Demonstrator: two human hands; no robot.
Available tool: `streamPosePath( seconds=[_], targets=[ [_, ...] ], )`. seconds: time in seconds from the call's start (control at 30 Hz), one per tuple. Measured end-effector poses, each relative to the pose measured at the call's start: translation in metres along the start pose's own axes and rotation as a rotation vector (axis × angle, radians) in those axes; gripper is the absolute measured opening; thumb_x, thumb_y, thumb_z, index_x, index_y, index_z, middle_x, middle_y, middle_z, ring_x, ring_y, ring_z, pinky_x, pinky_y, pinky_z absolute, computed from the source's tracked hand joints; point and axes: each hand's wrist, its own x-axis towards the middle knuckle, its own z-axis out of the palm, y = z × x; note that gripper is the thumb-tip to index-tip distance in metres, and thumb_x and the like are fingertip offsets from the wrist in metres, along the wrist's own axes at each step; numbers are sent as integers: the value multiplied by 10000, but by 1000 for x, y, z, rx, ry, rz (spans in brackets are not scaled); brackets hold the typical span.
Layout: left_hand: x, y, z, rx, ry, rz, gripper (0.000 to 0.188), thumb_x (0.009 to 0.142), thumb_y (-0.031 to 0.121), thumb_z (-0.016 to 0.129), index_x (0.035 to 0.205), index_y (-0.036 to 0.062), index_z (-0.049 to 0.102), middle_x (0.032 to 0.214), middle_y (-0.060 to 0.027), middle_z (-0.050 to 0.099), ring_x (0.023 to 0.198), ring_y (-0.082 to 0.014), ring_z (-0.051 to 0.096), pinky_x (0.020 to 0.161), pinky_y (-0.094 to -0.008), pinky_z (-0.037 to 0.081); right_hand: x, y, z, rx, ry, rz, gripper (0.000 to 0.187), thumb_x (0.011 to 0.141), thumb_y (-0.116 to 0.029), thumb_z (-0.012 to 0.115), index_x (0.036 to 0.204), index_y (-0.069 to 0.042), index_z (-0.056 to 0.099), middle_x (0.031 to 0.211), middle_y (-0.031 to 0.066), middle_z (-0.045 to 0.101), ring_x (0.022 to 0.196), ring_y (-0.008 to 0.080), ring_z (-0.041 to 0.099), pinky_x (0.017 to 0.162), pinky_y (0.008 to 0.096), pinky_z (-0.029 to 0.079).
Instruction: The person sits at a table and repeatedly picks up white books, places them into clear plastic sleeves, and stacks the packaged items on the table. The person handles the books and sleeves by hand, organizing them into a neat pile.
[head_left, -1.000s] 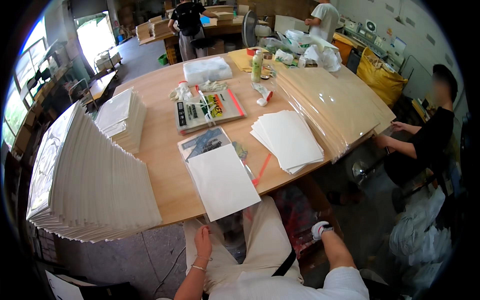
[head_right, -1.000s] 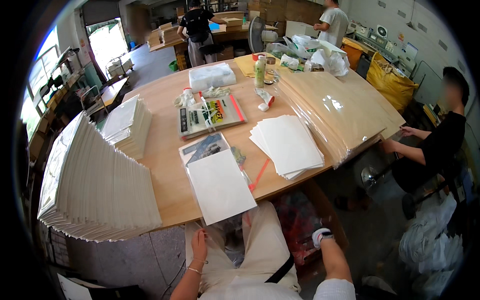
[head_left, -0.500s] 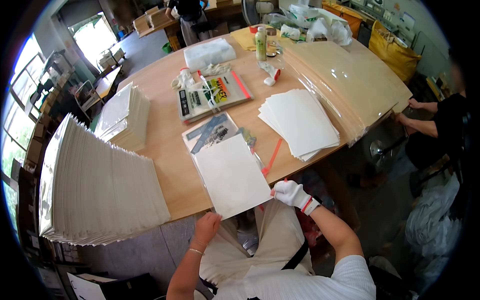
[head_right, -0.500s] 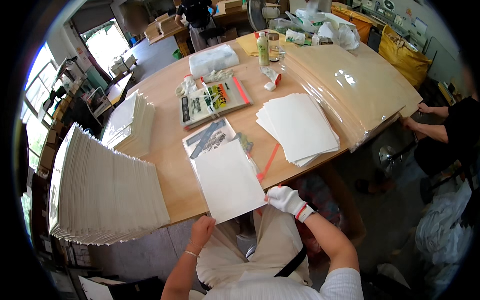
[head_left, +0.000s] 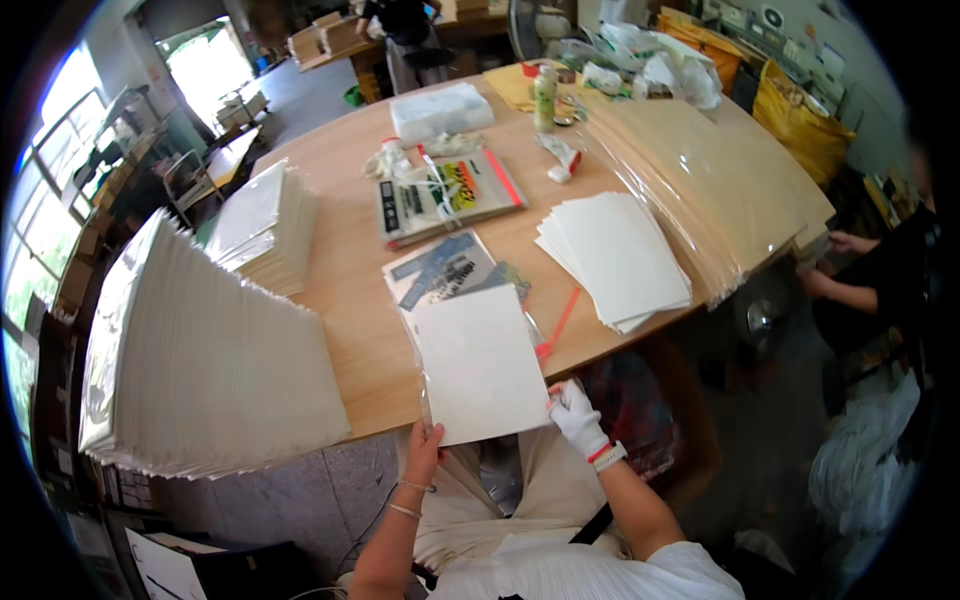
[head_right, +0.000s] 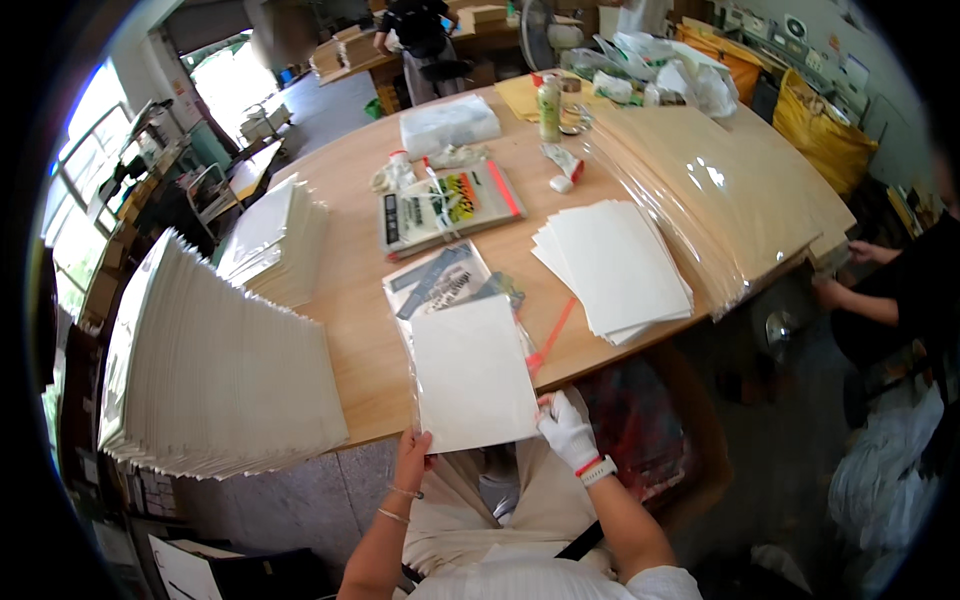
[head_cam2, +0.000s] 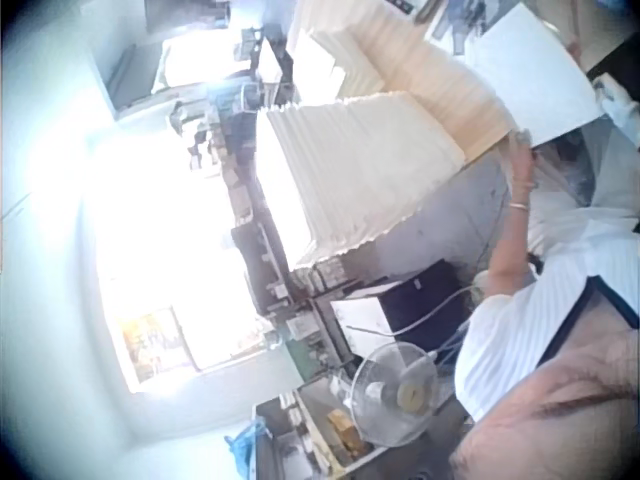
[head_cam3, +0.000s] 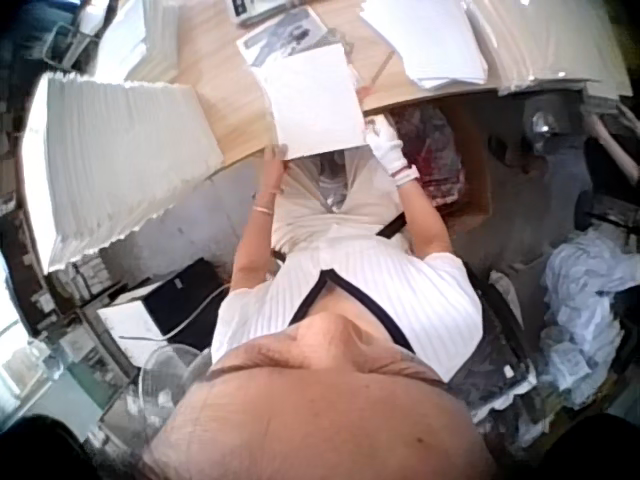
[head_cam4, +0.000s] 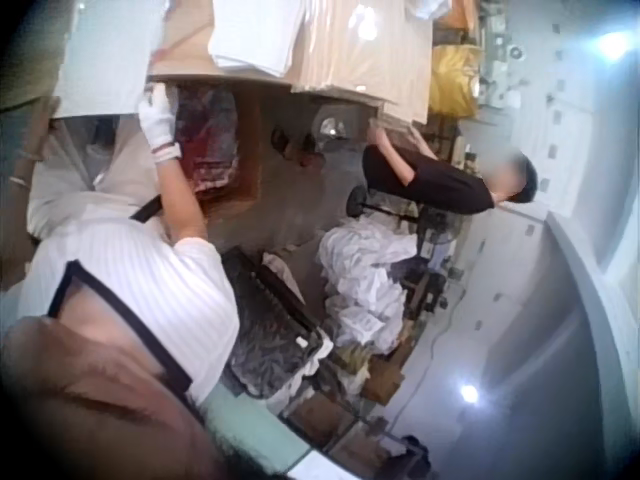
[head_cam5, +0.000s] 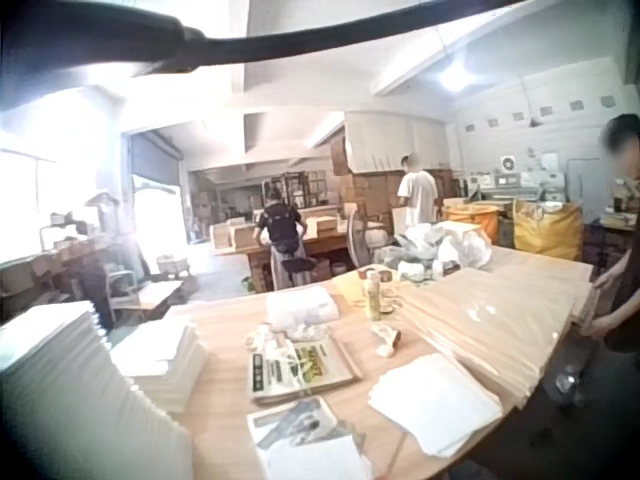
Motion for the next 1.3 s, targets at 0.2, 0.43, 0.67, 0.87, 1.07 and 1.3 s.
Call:
streamPosePath(
  seconds=[0.2, 0.43, 0.67, 0.87, 1.07, 1.3],
  targets=[
    [-79, 128, -20, 763, -34, 562, 180, 838, 188, 549, 880, 23, 487, 664, -122, 539, 550, -242, 532, 504, -341, 431, -32, -30, 50, 72, -225, 27, 320, 796, -61, 521, 1105, 24, 510, 784, 11, 537, 629, 44, 488, 568, 203, 423],
    [-215, 275, -115, 611, 502, 868, 101, 825, 94, 571, 895, 31, 535, 718, -17, 524, 589, -100, 503, 508, -271, 433, 2, -260, 171, 225, -679, -386, 377, 831, -108, 500, 1186, 16, 467, 811, 17, 540, 730, 78, 509, 664, 221, 430],
    [-227, 366, -307, 575, 801, 875, 327, 851, 199, 494, 1090, -20, 535, 1036, -64, 565, 951, -130, 507, 858, -255, 374, -5, -391, 301, 166, -875, -545, 289, 860, -194, 482, 1021, 34, 558, 699, 15, 541, 594, 68, 498, 581, 224, 427],
    [-188, 327, -373, 560, 833, 971, 375, 863, 225, 459, 1118, -44, 517, 1126, -109, 530, 1068, -207, 466, 942, -283, 318, -3, -337, 283, 323, -944, -511, 222, 847, -146, 490, 984, 10, 571, 726, 53, 587, 602, 80, 528, 563, 228, 437],
    [-214, 255, -253, 554, 1355, 1331, 295, 928, 201, 361, 1075, -3, 515, 1016, -80, 524, 872, -163, 501, 762, -269, 407, 32, -168, 98, -345, -378, -913, 144, 797, -139, 541, 841, -8, 582, 771, 149, 584, 739, 273, 592, 666, 363, 458],
    [-77, 107, -48, 808, 215, 782, 122, 786, 47, 583, 906, 27, 579, 723, -53, 593, 640, -129, 570, 605, -255, 463, 62, -113, -87, -1432, 441, -635, 200, 658, -179, 633, 814, -81, 554, 768, 111, 539, 723, 301, 539, 648, 399, 450]
  ],
)
